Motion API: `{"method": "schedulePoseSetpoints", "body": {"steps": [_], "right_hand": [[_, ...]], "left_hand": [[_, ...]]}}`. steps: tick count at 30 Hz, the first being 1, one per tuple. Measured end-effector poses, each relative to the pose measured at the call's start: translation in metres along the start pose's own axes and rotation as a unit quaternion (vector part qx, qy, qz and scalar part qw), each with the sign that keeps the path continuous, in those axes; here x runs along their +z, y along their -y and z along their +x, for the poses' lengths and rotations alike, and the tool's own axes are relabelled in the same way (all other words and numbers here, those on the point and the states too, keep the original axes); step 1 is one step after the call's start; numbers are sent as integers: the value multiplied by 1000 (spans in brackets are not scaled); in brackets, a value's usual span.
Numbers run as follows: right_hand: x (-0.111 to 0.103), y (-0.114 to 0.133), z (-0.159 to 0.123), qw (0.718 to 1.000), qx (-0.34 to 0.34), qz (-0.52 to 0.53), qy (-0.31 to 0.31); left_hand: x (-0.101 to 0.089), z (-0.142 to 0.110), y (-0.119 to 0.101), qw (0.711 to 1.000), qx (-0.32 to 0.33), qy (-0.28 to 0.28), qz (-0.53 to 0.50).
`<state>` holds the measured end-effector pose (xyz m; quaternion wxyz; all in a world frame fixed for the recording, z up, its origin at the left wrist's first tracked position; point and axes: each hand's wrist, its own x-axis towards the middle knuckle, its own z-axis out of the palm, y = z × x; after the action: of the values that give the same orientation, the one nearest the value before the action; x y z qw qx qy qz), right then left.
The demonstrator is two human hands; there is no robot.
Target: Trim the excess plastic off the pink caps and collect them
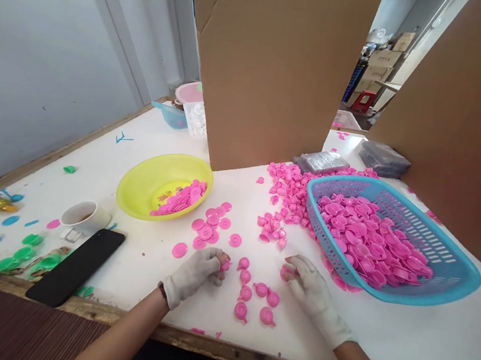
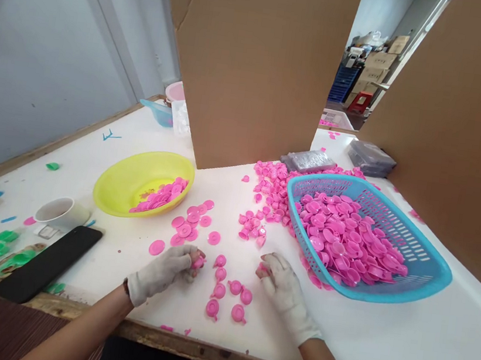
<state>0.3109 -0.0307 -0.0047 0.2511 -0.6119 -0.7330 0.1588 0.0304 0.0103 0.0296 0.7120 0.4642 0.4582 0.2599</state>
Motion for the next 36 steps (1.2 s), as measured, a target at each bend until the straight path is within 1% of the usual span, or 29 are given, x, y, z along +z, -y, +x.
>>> {"method": "schedulePoseSetpoints", "body": {"steps": [2,4,6,8,10,11,13,14,15,16,18,20,22,24,27,29,31,33,34,36], "right_hand": [[-2,4,15,999,37,-12,-37],[-1,6,32,994,84,-19,-64],[2,6,47,991,119,4,-63],[5,4,55,988,140,46,-49],[6,0,55,980,161,117,-25],[6,-2,53,970,176,167,-12],[3,-8,45,938,215,271,21],[2,-11,41,923,227,309,39],[0,-15,36,914,231,328,55],[-1,-18,33,916,224,326,70],[-2,-25,31,941,189,272,75],[-1,-28,36,971,146,184,41],[1,-26,48,989,113,95,-9],[3,-19,63,994,98,20,-40],[7,-7,77,993,95,-51,-53],[8,-3,76,993,89,-65,-47],[7,-4,67,995,84,-53,-22],[4,-9,56,997,74,-25,12],[2,-11,51,997,68,-11,20],[1,-15,45,999,53,2,4]], "left_hand": [[7,-6,10,996,5,-18,86],[15,-8,19,984,-7,-38,175],[20,-9,25,959,13,-73,273],[21,-11,28,918,65,-105,377],[19,-12,26,878,105,-118,452],[18,-13,24,866,105,-116,476],[17,-14,19,850,84,-100,510],[16,-14,15,841,69,-91,528],[16,-14,12,831,53,-84,547],[17,-14,9,822,40,-81,563],[18,-12,2,808,26,-87,582],[23,-5,-5,803,45,-106,585],[32,9,-13,803,89,-128,576],[45,30,-23,804,131,-145,561],[64,69,-34,814,139,-152,544],[71,91,-38,820,131,-146,538],[71,103,-38,824,124,-139,534],[66,105,-34,828,124,-129,531],[63,103,-30,830,133,-121,528],[57,96,-22,832,170,-101,518]]}}
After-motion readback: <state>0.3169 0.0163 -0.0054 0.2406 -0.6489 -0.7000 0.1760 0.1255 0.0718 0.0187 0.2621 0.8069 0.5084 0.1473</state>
